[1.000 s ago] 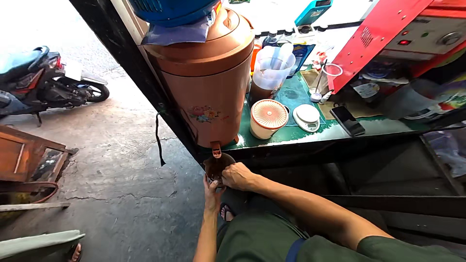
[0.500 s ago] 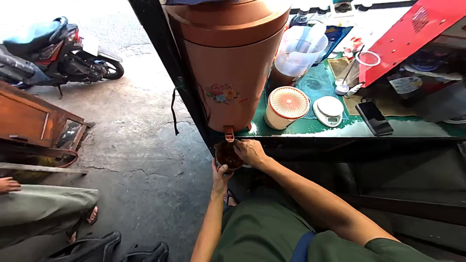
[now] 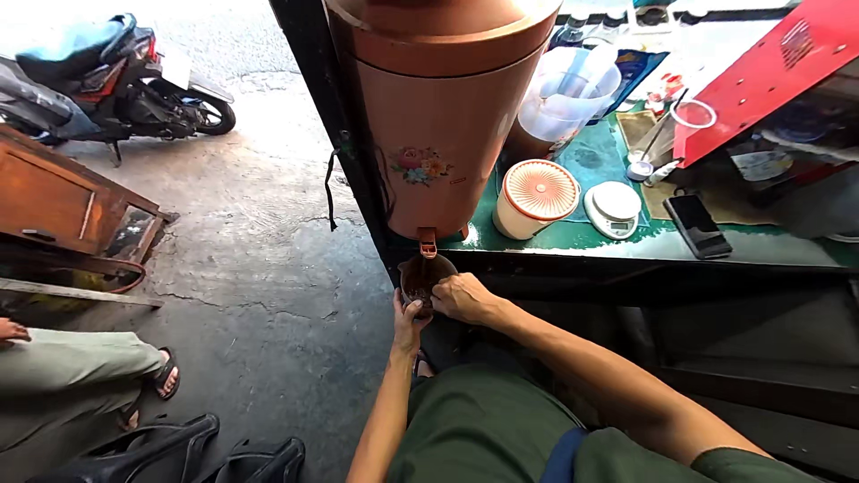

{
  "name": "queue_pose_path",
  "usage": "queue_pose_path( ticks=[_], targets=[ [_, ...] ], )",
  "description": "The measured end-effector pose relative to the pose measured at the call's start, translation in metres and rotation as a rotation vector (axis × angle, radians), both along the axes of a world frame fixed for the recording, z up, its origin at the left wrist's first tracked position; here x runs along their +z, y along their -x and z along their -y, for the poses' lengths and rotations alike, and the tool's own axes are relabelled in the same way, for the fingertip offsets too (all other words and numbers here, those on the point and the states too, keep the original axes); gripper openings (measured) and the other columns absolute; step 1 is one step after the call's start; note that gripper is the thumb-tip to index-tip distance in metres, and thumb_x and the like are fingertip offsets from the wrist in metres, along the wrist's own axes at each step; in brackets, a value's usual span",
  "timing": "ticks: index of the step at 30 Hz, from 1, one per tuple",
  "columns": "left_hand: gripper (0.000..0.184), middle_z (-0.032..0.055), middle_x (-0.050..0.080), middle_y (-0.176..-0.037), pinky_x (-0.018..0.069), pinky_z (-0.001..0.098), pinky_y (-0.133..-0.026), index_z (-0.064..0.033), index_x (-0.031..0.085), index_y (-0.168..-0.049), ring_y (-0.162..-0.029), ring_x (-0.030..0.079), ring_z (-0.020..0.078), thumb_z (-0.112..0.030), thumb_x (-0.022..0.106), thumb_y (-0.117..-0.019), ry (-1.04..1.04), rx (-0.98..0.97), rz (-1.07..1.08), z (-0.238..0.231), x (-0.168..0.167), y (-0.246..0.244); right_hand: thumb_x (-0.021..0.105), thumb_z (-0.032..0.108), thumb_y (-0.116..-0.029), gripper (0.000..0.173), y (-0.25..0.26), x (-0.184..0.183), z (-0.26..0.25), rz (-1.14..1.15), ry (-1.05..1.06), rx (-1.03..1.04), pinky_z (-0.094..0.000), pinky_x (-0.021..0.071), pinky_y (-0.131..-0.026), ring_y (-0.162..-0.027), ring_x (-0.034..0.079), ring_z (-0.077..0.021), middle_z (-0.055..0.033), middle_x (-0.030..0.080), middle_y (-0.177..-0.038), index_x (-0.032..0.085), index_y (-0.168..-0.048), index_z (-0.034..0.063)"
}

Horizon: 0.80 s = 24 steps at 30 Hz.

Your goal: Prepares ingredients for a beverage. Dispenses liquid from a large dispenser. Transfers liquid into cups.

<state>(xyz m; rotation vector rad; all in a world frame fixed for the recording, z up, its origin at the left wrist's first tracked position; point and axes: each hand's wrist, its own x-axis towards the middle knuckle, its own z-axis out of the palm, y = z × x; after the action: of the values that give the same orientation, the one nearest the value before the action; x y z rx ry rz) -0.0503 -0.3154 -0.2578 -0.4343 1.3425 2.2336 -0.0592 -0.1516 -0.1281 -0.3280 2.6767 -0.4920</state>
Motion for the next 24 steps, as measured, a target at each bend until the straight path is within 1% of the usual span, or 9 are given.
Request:
queue_pose_path(
  ticks=[2,5,7,10,12,15,18,20,24],
  targets=[
    [0.116,0.0220,0.028,-0.162,0.0496,0.0597,-0.099,-0.0213,0.004,-0.165,-0.137,0.044,0.0400,-0.038,0.076,-0.0754,0.004,-0.001,0.003,0.000,0.000,-0.001,0.046,0.029,-0.1061,0.041,0.003,-0.005,-0.004,-0.074,0.074,-0.096,-0.0606,0.0516,-0.082,-0.098,0.070,-0.0411,-0.0225,0.072,-0.097,0.071,-0.098,-0.0025],
    [0.115,0.0224,0.030,-0.161,0.0501,0.0593,-0.098,-0.0225,0.006,-0.165,-0.136,0.046,0.0405,-0.037,0.077,-0.0753,-0.005,0.013,0.010,0.000,0.000,-0.001,0.046,0.029,-0.1063,0.038,0.012,-0.013,-0.009,-0.146,-0.033,-0.261,-0.0586,0.0534,-0.083,-0.100,0.070,-0.0402,-0.0211,0.072,-0.101,0.072,-0.104,0.0010],
    [0.116,0.0225,0.029,-0.161,0.0504,0.0591,-0.098,-0.0224,0.005,-0.165,-0.136,0.046,0.0404,-0.037,0.078,-0.0747,-0.010,0.011,0.005,0.001,0.000,-0.001,0.044,0.025,-0.1046,0.038,0.006,-0.006,-0.003,-0.078,-0.090,-0.178,-0.0606,0.0522,-0.082,-0.101,0.069,-0.0433,-0.0249,0.071,-0.102,0.069,-0.101,-0.0032],
    [0.116,0.0217,0.028,-0.162,0.0496,0.0598,-0.099,-0.0221,0.004,-0.165,-0.138,0.044,0.0399,-0.037,0.076,-0.0749,-0.010,0.000,0.002,-0.001,0.001,-0.001,0.045,0.028,-0.1047,0.040,-0.001,0.002,0.000,-0.009,-0.003,-0.018,-0.0618,0.0497,-0.081,-0.099,0.069,-0.0432,-0.0253,0.070,-0.098,0.067,-0.096,-0.0045],
    [0.115,0.0219,0.027,-0.163,0.0491,0.0603,-0.099,-0.0222,0.005,-0.165,-0.138,0.044,0.0405,-0.036,0.076,-0.0755,-0.011,0.001,0.006,-0.001,0.001,-0.001,0.046,0.030,-0.1064,0.041,0.004,-0.003,-0.004,-0.086,0.053,-0.133,-0.0604,0.0518,-0.082,-0.098,0.070,-0.0409,-0.0224,0.072,-0.097,0.071,-0.099,-0.0018],
    [0.116,0.0220,0.028,-0.162,0.0496,0.0601,-0.099,-0.0219,0.005,-0.165,-0.137,0.045,0.0408,-0.036,0.077,-0.0750,-0.013,0.011,0.007,0.001,0.002,-0.001,0.047,0.028,-0.1053,0.038,0.011,-0.013,-0.004,-0.162,-0.046,-0.267,-0.0585,0.0533,-0.082,-0.100,0.070,-0.0402,-0.0218,0.072,-0.101,0.071,-0.100,-0.0006],
    [0.120,0.0216,0.028,-0.162,0.0502,0.0591,-0.098,-0.0207,0.004,-0.165,-0.137,0.045,0.0397,-0.038,0.079,-0.0733,-0.021,0.002,-0.003,0.003,0.003,-0.001,0.045,0.027,-0.1039,0.039,-0.001,-0.004,0.004,-0.041,-0.060,-0.074,-0.0616,0.0509,-0.082,-0.101,0.068,-0.0443,-0.0258,0.070,-0.101,0.067,-0.097,-0.0044],
    [0.117,0.0217,0.030,-0.161,0.0503,0.0588,-0.098,-0.0208,0.004,-0.165,-0.136,0.046,0.0393,-0.039,0.077,-0.0750,-0.008,-0.012,-0.008,0.003,0.001,-0.001,0.046,0.030,-0.1037,0.041,-0.005,-0.006,0.003,-0.077,0.023,-0.031,-0.0613,0.0509,-0.080,-0.096,0.070,-0.0423,-0.0234,0.071,-0.096,0.068,-0.092,-0.0029],
    [0.111,0.0238,0.037,-0.157,0.0521,0.0593,-0.096,-0.0204,0.008,-0.165,-0.131,0.052,0.0407,-0.038,0.076,-0.0780,0.019,0.000,-0.005,0.005,0.001,-0.001,0.046,0.034,-0.1060,0.042,0.008,-0.018,-0.003,-0.202,-0.054,-0.272,-0.0623,0.0541,-0.082,-0.100,0.071,-0.0420,-0.0224,0.073,-0.103,0.073,-0.105,0.0010]
  ],
)
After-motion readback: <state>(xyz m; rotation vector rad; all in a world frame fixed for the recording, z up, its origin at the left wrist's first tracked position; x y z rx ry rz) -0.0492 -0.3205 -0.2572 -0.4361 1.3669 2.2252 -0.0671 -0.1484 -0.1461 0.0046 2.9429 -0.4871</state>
